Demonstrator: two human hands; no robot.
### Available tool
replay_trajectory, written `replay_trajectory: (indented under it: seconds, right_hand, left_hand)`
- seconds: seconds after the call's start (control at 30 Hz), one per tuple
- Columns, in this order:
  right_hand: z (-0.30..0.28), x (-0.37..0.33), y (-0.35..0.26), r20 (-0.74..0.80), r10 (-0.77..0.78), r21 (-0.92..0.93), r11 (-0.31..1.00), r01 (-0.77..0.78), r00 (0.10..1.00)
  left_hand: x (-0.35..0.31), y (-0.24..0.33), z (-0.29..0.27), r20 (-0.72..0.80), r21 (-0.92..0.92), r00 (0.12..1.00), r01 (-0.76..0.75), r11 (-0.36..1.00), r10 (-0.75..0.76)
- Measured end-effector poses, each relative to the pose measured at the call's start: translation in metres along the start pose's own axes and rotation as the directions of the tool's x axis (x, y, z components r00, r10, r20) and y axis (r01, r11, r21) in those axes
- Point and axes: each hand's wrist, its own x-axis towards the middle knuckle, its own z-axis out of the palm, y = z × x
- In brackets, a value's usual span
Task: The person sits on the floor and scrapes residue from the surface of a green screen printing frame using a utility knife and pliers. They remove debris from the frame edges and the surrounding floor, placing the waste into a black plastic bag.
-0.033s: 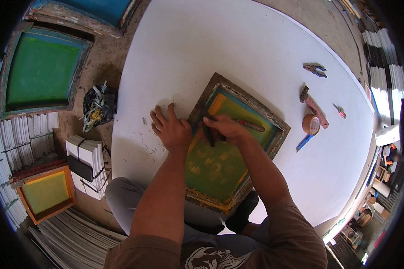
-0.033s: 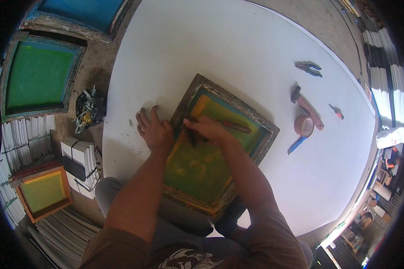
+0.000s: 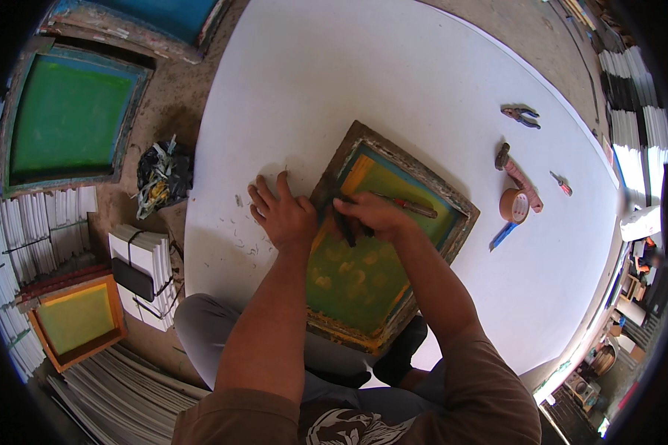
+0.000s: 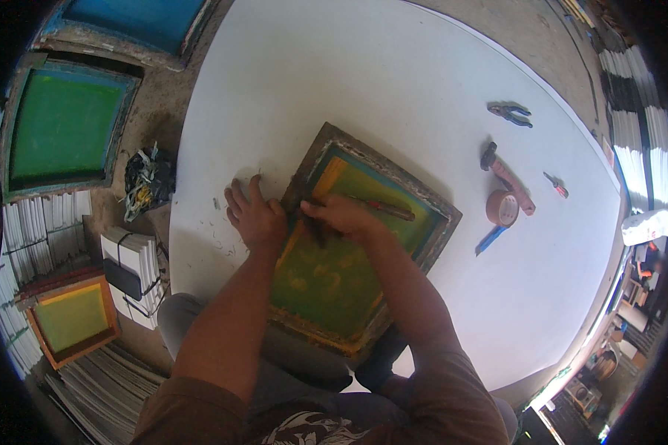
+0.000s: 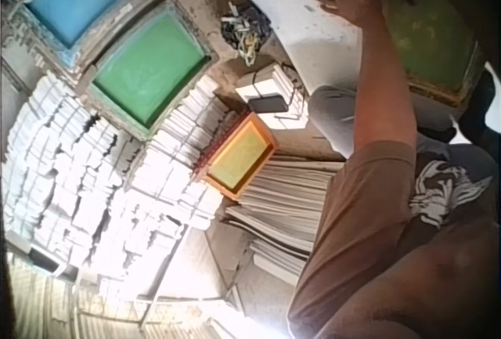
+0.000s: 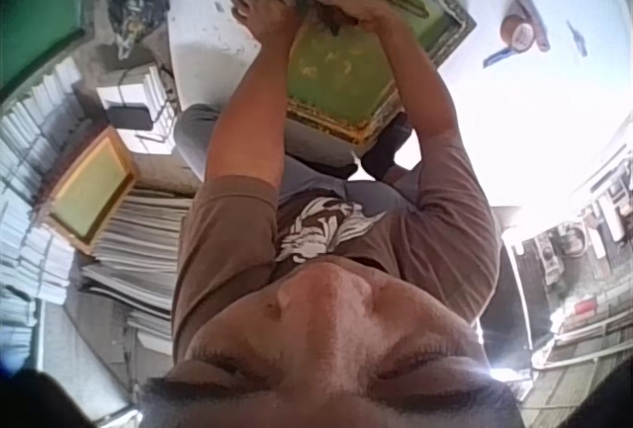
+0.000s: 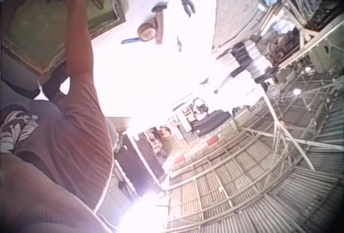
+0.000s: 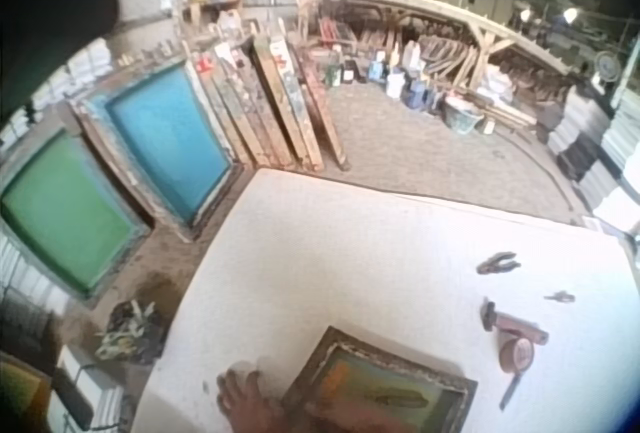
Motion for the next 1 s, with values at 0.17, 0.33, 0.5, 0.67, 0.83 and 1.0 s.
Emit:
replay_trajectory:
  seconds: [0.17, 0.33, 0.5, 0.67, 0.83, 1.0]
  right_hand:
    - [0.007, -0.012, -0.005, -0.031, -0.09, 0.111, 0.989, 0.093, 0.995]
    - [-0.005, -0.02, -0.013, -0.116, -0.086, 0.192, 0.975, 0.107, 0.989]
    - [-0.01, -0.022, -0.019, -0.051, -0.067, 0.225, 0.971, 0.077, 0.996]
    - [-0.026, -0.012, -0.017, 0.061, -0.02, 0.28, 0.96, 0.002, 0.998]
    - [-0.046, -0.007, -0.02, 0.101, 0.0, 0.215, 0.976, -0.022, 0.995]
    - [-0.055, -0.004, -0.032, 0.142, 0.032, 0.172, 0.983, -0.057, 0.989]
  left_hand:
    - [0.0, -0.002, -0.001, -0.009, -0.005, 1.0, 0.0, 1.0, 0.0]
    - [-0.002, 0.0, -0.003, -0.008, -0.003, 1.0, -0.008, 1.0, 0.008]
    - [-0.001, -0.001, -0.003, 0.008, 0.005, 1.0, -0.003, 1.0, 0.003]
    - [-0.001, -0.001, -0.003, 0.006, -0.01, 1.0, -0.003, 1.0, 0.003]
    - [-0.001, 0.0, -0.003, 0.001, 0.01, 1.0, -0.003, 1.0, 0.003]
    - [-0.001, 0.002, -0.006, 0.01, -0.001, 1.0, -0.004, 1.0, 0.004]
